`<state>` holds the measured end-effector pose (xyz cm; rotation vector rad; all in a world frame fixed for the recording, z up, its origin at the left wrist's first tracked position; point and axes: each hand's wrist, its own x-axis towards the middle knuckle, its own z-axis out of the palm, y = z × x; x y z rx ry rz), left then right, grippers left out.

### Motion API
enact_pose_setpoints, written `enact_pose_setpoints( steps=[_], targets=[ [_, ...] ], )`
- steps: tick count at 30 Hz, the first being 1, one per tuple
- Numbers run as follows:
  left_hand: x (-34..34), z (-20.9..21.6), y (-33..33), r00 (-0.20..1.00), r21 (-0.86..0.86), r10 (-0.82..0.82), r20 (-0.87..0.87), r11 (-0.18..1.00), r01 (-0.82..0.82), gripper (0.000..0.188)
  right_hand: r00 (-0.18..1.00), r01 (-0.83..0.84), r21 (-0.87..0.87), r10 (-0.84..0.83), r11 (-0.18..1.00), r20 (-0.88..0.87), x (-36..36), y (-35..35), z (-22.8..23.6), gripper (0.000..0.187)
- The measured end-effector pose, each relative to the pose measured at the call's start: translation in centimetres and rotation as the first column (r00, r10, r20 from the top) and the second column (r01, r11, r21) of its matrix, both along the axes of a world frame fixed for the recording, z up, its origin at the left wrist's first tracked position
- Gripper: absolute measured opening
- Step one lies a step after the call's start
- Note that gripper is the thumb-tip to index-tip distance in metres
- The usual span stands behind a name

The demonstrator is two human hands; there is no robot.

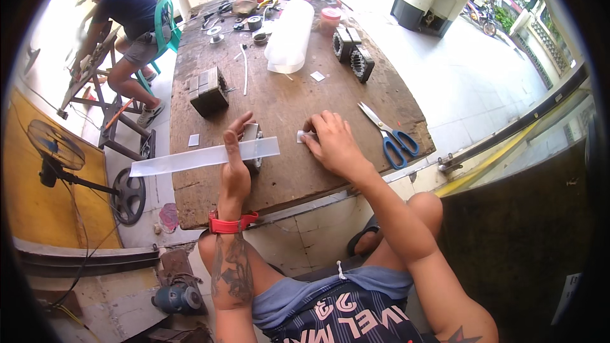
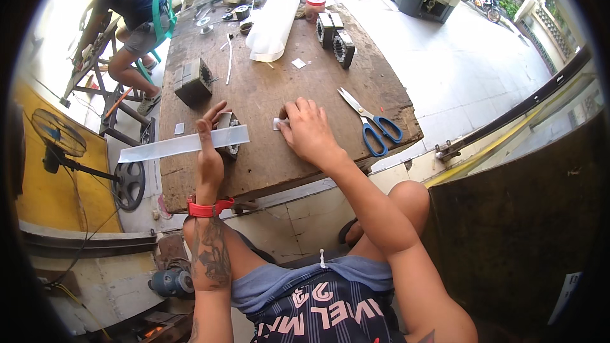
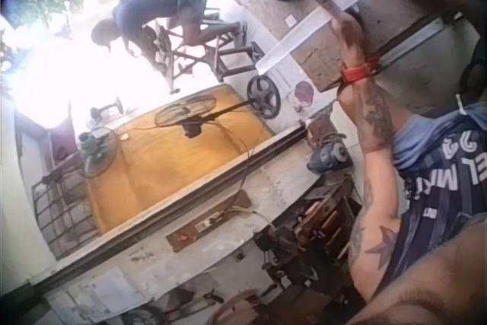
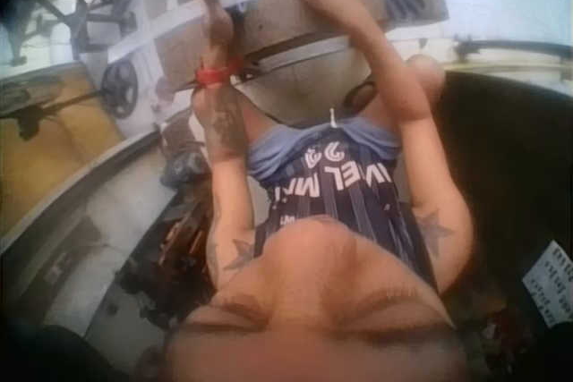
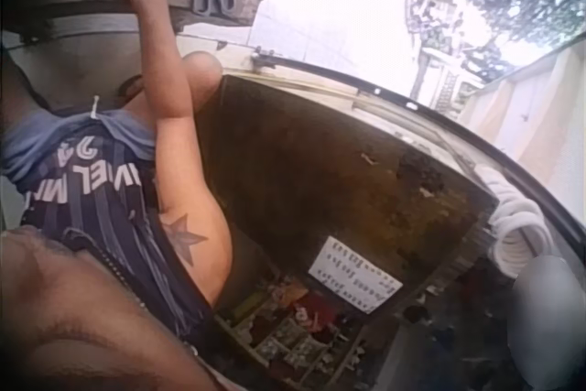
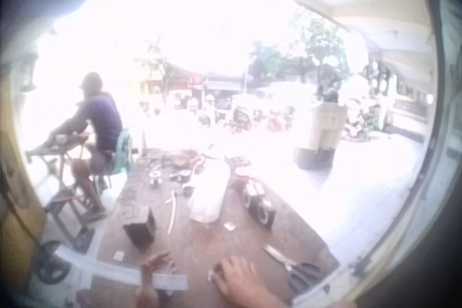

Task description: The person cuts small rectangular pieces from a white strip using scissors and inserts them into the slots of a circular stator-like component. The person repeats this process, handling the stator and cutting additional pieces to fill the slots.

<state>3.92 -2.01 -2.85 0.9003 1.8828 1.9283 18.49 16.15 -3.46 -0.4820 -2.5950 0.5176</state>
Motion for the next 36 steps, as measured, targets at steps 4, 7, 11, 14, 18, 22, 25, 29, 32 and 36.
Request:
enact_pose_setpoints(
  steps=[4, 7, 11, 14, 18, 22, 25, 29, 32, 36],
  targets=[
    [0.0, -0.1, 0.3, 0.994, 0.045, 0.002, -0.113, 0.999, 0.003, 0.080, 0.993, -0.035, -0.347, -0.006, 0.937, -0.117, 0.1, 0.2, 1.4, 0.021],
    [0.0, 0.9, 0.0, 0.844, 0.227, -0.115, 0.524, 0.974, -0.009, 0.079, 0.937, -0.238, -0.316, 0.132, 0.918, -0.322, 1.1, -0.8, 2.5, 0.024],
    [1.4, 1.9, -0.6, 0.690, 0.263, -0.227, 0.687, 0.963, 0.056, 0.077, 0.859, -0.378, -0.076, 0.318, 0.923, -0.402, 2.2, -3.1, 3.0, 0.035],
    [1.9, 1.8, 0.0, 0.700, 0.259, -0.228, 0.677, 0.964, 0.063, 0.076, 0.861, -0.346, 0.101, 0.358, 0.933, -0.362, 2.3, -3.7, 3.2, 0.035],
    [2.1, 1.3, 0.3, 0.702, 0.292, -0.261, 0.663, 0.953, 0.079, 0.075, 0.863, -0.312, 0.200, 0.365, 0.929, -0.348, 2.0, -3.4, 3.3, 0.032],
    [2.3, 1.0, 0.4, 0.686, 0.345, -0.312, 0.657, 0.934, 0.094, 0.075, 0.883, -0.325, 0.234, 0.383, 0.916, -0.273, 1.6, -3.6, 2.9, 0.028],
    [2.5, 1.0, 0.5, 0.714, 0.283, -0.218, 0.665, 0.959, 0.030, 0.076, 0.881, -0.357, 0.282, 0.421, 0.891, -0.216, 1.8, -3.8, 2.7, 0.027],
    [1.9, 1.1, 0.1, 0.718, 0.293, -0.259, 0.646, 0.953, 0.081, 0.076, 0.885, -0.371, 0.261, 0.425, 0.891, -0.193, 2.1, -3.5, 2.4, 0.031],
    [2.3, 0.8, 0.2, 0.692, 0.347, -0.279, 0.666, 0.937, 0.044, 0.075, 0.894, -0.367, 0.094, 0.379, 0.925, -0.238, 1.7, -3.7, 1.5, 0.035],
    [2.2, 0.8, 0.1, 0.680, 0.338, -0.250, 0.689, 0.941, 0.003, 0.074, 0.871, -0.364, -0.040, 0.325, 0.931, -0.370, 1.4, -4.6, 0.4, 0.045]
  ],
)
